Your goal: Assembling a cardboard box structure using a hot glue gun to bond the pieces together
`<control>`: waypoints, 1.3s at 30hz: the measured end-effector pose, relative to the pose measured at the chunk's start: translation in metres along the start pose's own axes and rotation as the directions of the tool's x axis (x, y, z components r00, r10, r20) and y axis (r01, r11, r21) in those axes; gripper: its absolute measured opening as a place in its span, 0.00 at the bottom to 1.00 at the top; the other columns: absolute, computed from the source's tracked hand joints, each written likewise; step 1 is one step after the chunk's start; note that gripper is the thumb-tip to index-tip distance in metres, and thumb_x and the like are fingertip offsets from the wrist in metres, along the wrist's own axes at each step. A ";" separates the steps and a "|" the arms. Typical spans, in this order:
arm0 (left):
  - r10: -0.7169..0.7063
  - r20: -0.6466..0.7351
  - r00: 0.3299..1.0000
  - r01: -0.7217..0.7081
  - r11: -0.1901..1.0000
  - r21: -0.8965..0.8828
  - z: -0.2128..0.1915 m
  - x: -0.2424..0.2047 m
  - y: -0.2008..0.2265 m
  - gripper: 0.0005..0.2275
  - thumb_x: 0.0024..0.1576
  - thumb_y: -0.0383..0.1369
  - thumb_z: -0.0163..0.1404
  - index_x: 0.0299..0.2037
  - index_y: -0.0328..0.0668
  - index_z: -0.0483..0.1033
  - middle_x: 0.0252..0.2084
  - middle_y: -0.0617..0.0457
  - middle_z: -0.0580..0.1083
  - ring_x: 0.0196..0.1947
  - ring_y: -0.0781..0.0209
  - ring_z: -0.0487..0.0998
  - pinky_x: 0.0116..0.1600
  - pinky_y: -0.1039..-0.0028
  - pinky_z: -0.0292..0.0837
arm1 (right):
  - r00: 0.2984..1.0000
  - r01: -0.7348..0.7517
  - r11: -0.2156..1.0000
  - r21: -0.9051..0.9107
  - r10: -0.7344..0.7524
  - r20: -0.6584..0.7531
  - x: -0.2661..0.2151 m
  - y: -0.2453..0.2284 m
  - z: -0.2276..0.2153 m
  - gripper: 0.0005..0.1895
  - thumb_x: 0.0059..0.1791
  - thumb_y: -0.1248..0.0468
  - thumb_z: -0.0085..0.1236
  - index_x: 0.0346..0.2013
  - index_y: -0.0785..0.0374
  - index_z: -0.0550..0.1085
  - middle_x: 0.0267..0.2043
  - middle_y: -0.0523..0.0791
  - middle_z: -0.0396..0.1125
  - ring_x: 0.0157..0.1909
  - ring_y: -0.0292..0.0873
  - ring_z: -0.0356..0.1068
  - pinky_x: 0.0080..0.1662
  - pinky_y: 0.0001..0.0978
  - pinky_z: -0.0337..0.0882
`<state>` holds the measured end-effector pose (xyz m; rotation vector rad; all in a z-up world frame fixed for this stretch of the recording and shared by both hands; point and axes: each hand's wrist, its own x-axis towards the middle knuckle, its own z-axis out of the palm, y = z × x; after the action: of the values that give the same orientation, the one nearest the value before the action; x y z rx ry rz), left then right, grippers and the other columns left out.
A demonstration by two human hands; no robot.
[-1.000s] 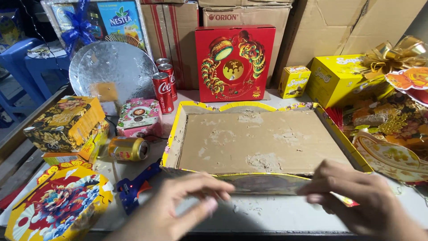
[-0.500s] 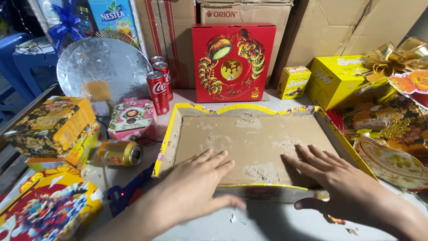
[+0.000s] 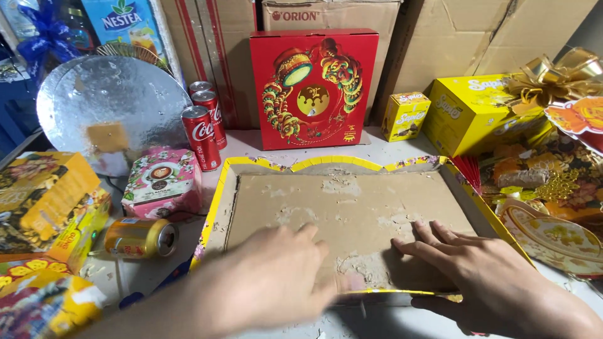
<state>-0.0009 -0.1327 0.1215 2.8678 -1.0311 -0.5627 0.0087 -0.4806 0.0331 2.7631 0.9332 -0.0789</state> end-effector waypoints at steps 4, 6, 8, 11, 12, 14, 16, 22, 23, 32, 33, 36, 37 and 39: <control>0.020 0.193 0.981 -0.058 0.980 0.191 -0.036 0.047 -0.003 0.25 0.73 0.38 0.26 0.46 0.35 0.82 0.37 0.38 0.80 0.40 0.36 0.83 0.41 0.45 0.78 | 0.995 -0.059 0.998 -0.032 0.061 0.074 0.002 -0.011 -0.017 0.52 0.43 0.37 0.70 0.77 0.29 0.54 0.80 0.45 0.48 0.72 0.47 0.60 0.51 0.48 0.79; -0.180 0.141 0.974 0.175 0.983 0.049 -0.065 0.051 0.008 0.17 0.52 0.19 0.41 0.48 0.33 0.79 0.45 0.42 0.80 0.41 0.44 0.83 0.37 0.56 0.77 | 0.992 -0.121 0.993 0.005 0.121 0.035 0.002 -0.019 -0.021 0.54 0.39 0.33 0.75 0.75 0.28 0.58 0.79 0.41 0.51 0.71 0.47 0.62 0.53 0.48 0.77; -0.094 0.079 0.992 0.086 0.992 0.097 -0.059 0.082 0.010 0.16 0.53 0.20 0.43 0.48 0.34 0.80 0.46 0.42 0.80 0.43 0.43 0.83 0.42 0.56 0.78 | 0.995 -0.098 0.995 -0.004 0.098 0.000 0.001 -0.013 -0.010 0.54 0.40 0.29 0.72 0.76 0.28 0.57 0.78 0.43 0.52 0.71 0.48 0.62 0.53 0.47 0.77; 0.022 -0.037 0.999 -0.016 0.988 0.152 -0.040 0.129 0.023 0.15 0.55 0.24 0.48 0.51 0.39 0.82 0.51 0.45 0.81 0.49 0.44 0.83 0.46 0.55 0.81 | 0.995 -0.080 0.997 -0.001 0.080 -0.064 0.000 -0.014 -0.008 0.53 0.41 0.25 0.69 0.76 0.28 0.57 0.77 0.45 0.54 0.69 0.48 0.64 0.53 0.46 0.77; 0.053 -0.089 0.995 -0.038 0.987 0.159 -0.032 0.145 0.028 0.15 0.57 0.26 0.51 0.54 0.44 0.82 0.54 0.50 0.81 0.52 0.47 0.83 0.47 0.54 0.82 | 0.992 -0.092 0.996 0.016 0.093 -0.090 0.000 -0.015 -0.009 0.52 0.41 0.25 0.68 0.75 0.27 0.59 0.76 0.44 0.56 0.67 0.48 0.67 0.53 0.46 0.77; 0.090 -0.128 0.988 -0.073 0.989 0.130 -0.020 0.154 0.033 0.18 0.59 0.24 0.48 0.61 0.37 0.73 0.59 0.45 0.76 0.56 0.45 0.78 0.52 0.54 0.79 | 0.990 -0.108 0.994 0.015 0.109 -0.087 0.000 -0.017 -0.007 0.50 0.42 0.25 0.66 0.74 0.24 0.59 0.77 0.43 0.54 0.69 0.47 0.66 0.53 0.45 0.78; 0.132 -0.176 0.976 -0.114 0.988 0.106 -0.012 0.161 0.035 0.22 0.61 0.22 0.46 0.67 0.30 0.65 0.63 0.40 0.70 0.60 0.43 0.72 0.57 0.53 0.77 | 0.988 -0.132 0.991 0.007 0.132 -0.086 0.001 -0.013 -0.005 0.48 0.42 0.24 0.64 0.74 0.21 0.59 0.78 0.41 0.53 0.70 0.47 0.65 0.53 0.44 0.79; -0.043 0.032 0.999 0.044 0.999 -0.032 -0.006 0.153 0.032 0.36 0.62 0.57 0.36 0.81 0.62 0.44 0.84 0.44 0.37 0.79 0.27 0.42 0.71 0.25 0.43 | 0.984 -0.173 0.985 0.004 0.173 -0.038 0.003 -0.018 -0.016 0.52 0.40 0.23 0.65 0.75 0.18 0.55 0.77 0.41 0.54 0.66 0.51 0.69 0.55 0.45 0.79; -0.008 0.014 1.000 0.008 1.000 0.016 0.001 0.165 0.029 0.37 0.62 0.58 0.35 0.81 0.61 0.43 0.83 0.40 0.39 0.76 0.24 0.47 0.71 0.30 0.49 | 0.986 -0.160 0.987 0.023 0.161 -0.036 0.002 -0.019 -0.021 0.53 0.39 0.21 0.64 0.75 0.19 0.55 0.76 0.40 0.55 0.65 0.51 0.70 0.54 0.46 0.79; -0.018 0.043 0.999 0.021 0.999 -0.051 0.004 0.160 0.031 0.34 0.65 0.53 0.34 0.82 0.61 0.38 0.84 0.43 0.34 0.79 0.21 0.36 0.71 0.21 0.37 | 0.911 -0.359 0.919 0.164 0.306 0.277 0.026 0.066 -0.031 0.58 0.36 0.25 0.68 0.76 0.21 0.51 0.78 0.23 0.50 0.65 0.32 0.75 0.66 0.33 0.74; -0.034 0.061 0.998 0.039 0.996 -0.074 0.002 0.158 0.031 0.36 0.64 0.55 0.35 0.81 0.61 0.38 0.84 0.43 0.33 0.79 0.22 0.32 0.72 0.22 0.34 | 0.949 -0.275 0.949 0.156 0.241 0.205 0.033 0.081 -0.013 0.60 0.37 0.29 0.76 0.76 0.26 0.52 0.86 0.34 0.29 0.75 0.42 0.61 0.70 0.41 0.66; -0.095 0.067 0.993 0.102 0.990 -0.100 0.010 0.171 0.034 0.37 0.62 0.59 0.36 0.81 0.68 0.38 0.85 0.46 0.31 0.81 0.27 0.30 0.73 0.25 0.29 | 0.802 -0.362 0.931 0.053 0.282 0.527 0.046 0.066 -0.032 0.64 0.46 0.27 0.70 0.80 0.29 0.34 0.86 0.23 0.23 0.87 0.47 0.20 0.82 0.43 0.36; -0.089 0.072 0.994 0.096 0.990 -0.101 0.009 0.169 0.033 0.37 0.62 0.59 0.36 0.81 0.68 0.38 0.85 0.46 0.31 0.81 0.27 0.30 0.73 0.25 0.29 | 0.797 -0.367 0.929 0.054 0.284 0.533 0.047 0.064 -0.036 0.64 0.46 0.27 0.70 0.80 0.29 0.34 0.86 0.23 0.23 0.87 0.47 0.20 0.82 0.43 0.36; 0.005 -0.014 1.000 -0.007 0.992 -0.130 0.008 0.168 0.030 0.31 0.63 0.55 0.43 0.74 0.52 0.57 0.79 0.38 0.48 0.77 0.17 0.40 0.69 0.19 0.39 | 0.781 -0.353 0.934 -0.052 0.324 0.534 0.050 0.061 -0.042 0.64 0.44 0.23 0.69 0.80 0.27 0.38 0.85 0.23 0.27 0.86 0.51 0.27 0.81 0.44 0.42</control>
<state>0.0975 -0.2595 0.0644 2.7514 -0.9628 -0.5861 0.0848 -0.4884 0.0794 2.6644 0.2808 -0.7806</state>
